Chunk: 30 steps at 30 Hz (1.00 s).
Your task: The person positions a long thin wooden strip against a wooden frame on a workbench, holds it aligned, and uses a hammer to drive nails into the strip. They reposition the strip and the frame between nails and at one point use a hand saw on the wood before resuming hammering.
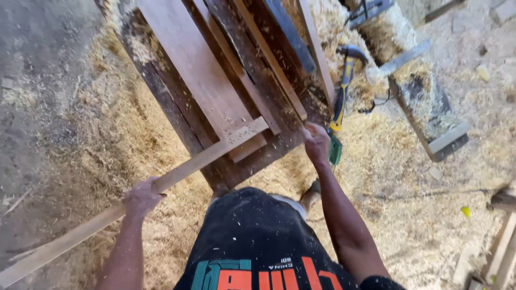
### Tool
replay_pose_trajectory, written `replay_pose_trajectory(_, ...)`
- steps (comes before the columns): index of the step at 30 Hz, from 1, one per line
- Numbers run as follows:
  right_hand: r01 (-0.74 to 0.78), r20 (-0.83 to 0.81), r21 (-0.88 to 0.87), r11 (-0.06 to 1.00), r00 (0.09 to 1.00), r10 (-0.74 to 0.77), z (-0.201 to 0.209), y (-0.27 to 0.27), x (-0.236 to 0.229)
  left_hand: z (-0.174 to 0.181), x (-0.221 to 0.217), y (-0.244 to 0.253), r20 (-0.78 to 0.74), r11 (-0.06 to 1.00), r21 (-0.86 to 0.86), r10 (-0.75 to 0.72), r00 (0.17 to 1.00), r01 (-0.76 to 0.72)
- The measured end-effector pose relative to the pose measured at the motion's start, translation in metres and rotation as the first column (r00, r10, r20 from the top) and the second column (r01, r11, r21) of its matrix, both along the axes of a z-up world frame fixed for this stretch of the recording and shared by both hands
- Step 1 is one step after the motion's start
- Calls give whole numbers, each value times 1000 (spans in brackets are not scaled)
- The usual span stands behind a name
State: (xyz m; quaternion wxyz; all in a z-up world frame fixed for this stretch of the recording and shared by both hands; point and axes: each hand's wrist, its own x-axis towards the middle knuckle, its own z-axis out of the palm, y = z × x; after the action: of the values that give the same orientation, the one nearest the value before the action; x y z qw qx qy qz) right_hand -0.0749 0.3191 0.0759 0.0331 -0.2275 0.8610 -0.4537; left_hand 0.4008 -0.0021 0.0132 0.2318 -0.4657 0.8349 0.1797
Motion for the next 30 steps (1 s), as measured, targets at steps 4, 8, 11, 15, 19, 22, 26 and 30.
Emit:
replay_pose_trajectory(4, 139, 0, 80, 987, 990, -140, 1, 31, -15, -3, -18, -6, 14, 999, -11, -41, 999, 41)
replay_pose_trajectory(8, 246, 10, 151, 957, 968, -250, -39, 44, -52, 14, -43, -7, -11, 999, 20, -33, 999, 33)
replay_pose_trajectory(11, 288, -29, 275, 917, 956, -292, -63, 43, -84, 17, -49, -3, -7, 998, 21, 55, 998, -55)
replay_pose_trajectory(15, 251, -134, 244, 937, 965, -224, -100, 24, -144, -1, -37, -10, -52, 998, 3, 57, 997, -57)
replay_pose_trajectory(19, 288, -176, 359, 888, 955, -238, -128, 30, -205, -8, -40, -11, -40, 996, -86, -6, 999, 3)
replay_pose_trajectory(22, 109, 281, 437, 893, 926, -251, -128, 37, -233, 0, -39, -14, 5, 998, -62, -4, 1000, 5)
replay_pose_trajectory(26, 139, 516, -22, 990, 850, -107, -23, 32, -191, 9, -50, -24, -51, 996, -85, -10, 999, 6)
replay_pose_trajectory(30, 243, 403, -65, 968, 894, -198, 49, 40, -67, 12, -50, -24, -31, 1000, 2, 5, 1000, -5)
